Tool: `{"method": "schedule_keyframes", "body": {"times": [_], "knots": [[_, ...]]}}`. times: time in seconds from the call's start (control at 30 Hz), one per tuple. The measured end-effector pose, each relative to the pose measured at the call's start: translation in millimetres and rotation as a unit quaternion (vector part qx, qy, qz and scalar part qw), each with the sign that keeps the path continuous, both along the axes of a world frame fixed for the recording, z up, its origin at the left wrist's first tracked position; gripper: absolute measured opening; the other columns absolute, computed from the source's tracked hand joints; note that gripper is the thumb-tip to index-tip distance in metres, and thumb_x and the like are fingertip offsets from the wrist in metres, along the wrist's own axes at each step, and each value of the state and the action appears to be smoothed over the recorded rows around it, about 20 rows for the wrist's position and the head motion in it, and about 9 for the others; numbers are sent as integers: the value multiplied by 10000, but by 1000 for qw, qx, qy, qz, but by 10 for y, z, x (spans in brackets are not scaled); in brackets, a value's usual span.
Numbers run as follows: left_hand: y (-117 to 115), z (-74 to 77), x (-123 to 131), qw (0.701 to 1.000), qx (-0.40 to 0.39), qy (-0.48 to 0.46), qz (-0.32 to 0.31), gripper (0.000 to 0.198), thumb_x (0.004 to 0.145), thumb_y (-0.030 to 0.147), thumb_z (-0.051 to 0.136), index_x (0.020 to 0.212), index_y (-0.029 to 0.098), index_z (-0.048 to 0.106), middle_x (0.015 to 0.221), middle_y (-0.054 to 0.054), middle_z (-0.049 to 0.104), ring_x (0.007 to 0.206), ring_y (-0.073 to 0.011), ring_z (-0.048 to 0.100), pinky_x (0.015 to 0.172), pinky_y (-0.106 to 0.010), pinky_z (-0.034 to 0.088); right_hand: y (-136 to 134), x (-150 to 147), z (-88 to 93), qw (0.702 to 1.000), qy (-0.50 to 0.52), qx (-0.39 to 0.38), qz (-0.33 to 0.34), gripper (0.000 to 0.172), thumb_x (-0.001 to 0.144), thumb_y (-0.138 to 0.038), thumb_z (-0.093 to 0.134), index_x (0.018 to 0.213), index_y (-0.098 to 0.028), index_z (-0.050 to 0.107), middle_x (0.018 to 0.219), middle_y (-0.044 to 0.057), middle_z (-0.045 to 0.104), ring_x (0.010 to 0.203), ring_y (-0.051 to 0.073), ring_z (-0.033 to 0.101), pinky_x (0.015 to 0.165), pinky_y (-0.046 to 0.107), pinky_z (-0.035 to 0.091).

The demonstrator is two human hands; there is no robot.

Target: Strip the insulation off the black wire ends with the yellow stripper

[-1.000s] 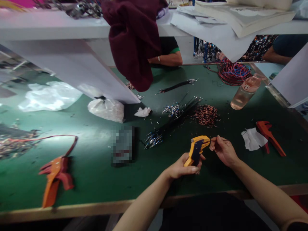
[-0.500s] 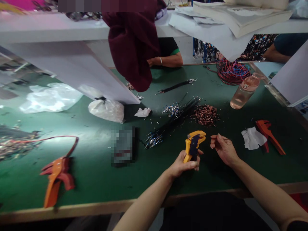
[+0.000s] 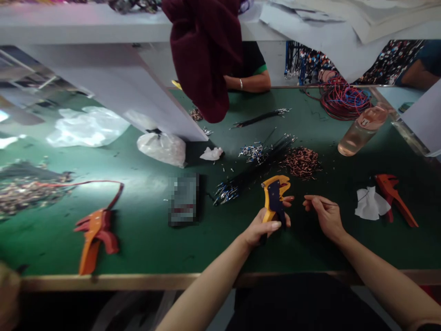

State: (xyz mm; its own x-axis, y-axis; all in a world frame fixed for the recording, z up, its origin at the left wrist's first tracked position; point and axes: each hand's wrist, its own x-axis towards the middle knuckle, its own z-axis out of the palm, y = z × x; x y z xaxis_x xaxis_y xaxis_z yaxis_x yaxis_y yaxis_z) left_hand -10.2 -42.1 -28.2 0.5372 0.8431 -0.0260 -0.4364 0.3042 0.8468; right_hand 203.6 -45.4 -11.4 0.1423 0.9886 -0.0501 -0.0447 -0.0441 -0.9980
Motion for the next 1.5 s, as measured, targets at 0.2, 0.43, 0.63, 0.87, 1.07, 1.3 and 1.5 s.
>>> {"method": "schedule_keyframes", "body": {"times": [0.2, 0.43, 0.63, 0.87, 1.07, 1.3, 1.5], "knots": [[0, 11, -18, 1000, -22, 20, -9, 694, 673, 431, 785, 1275, 128, 622, 903, -112, 715, 778, -220, 626, 758, -350, 446, -34, -36, 19, 997, -56, 25, 44, 347, 827, -542, 702, 887, -215, 798, 735, 52, 761, 648, 180, 700, 608, 299, 583], [39, 99, 1, 999, -47, -16, -7, 608, 664, 410, 793, 1192, 132, 673, 887, -93, 704, 782, -203, 613, 769, -333, 427, 0, 13, 16, 988, -113, 85, 66, 264, 810, -484, 742, 800, -225, 789, 756, 53, 761, 677, 184, 707, 617, 288, 575], [97, 38, -34, 999, -39, 23, -15, 665, 630, 419, 812, 1208, 121, 674, 850, -89, 701, 765, -196, 593, 727, -312, 411, 4, 42, -20, 988, -121, 94, 26, 282, 804, -478, 739, 716, -211, 760, 652, 33, 722, 580, 167, 668, 537, 267, 545], [64, 149, 19, 999, -44, 12, 18, 641, 600, 415, 849, 1167, 148, 715, 902, -96, 712, 770, -191, 610, 766, -321, 426, 54, 81, -33, 988, -116, 87, -58, 262, 769, -463, 755, 721, -205, 765, 643, 31, 716, 565, 160, 653, 525, 262, 538], [48, 216, 40, 998, -38, 46, -19, 712, 593, 452, 853, 1205, 127, 689, 838, -84, 709, 757, -194, 608, 731, -311, 426, 8, -11, -68, 984, -154, 85, -17, 290, 789, -479, 720, 715, -202, 771, 649, 42, 717, 597, 178, 662, 557, 276, 543], [135, 100, -15, 995, -31, -49, 81, 731, 607, 456, 829, 1217, 93, 655, 781, -83, 701, 725, -189, 602, 719, -313, 443, 191, -143, 254, 971, -190, 113, 95, 249, 825, -431, 702, 823, -204, 803, 813, 82, 783, 697, 211, 721, 637, 308, 589], [112, 149, -100, 994, -17, -36, 97, 727, 670, 438, 795, 1297, 115, 616, 834, -89, 703, 784, -209, 612, 729, -317, 428, 194, -309, 316, 945, -217, 235, 64, 152, 877, -309, 662, 837, -222, 779, 776, 60, 777, 673, 196, 722, 607, 294, 588]]}}
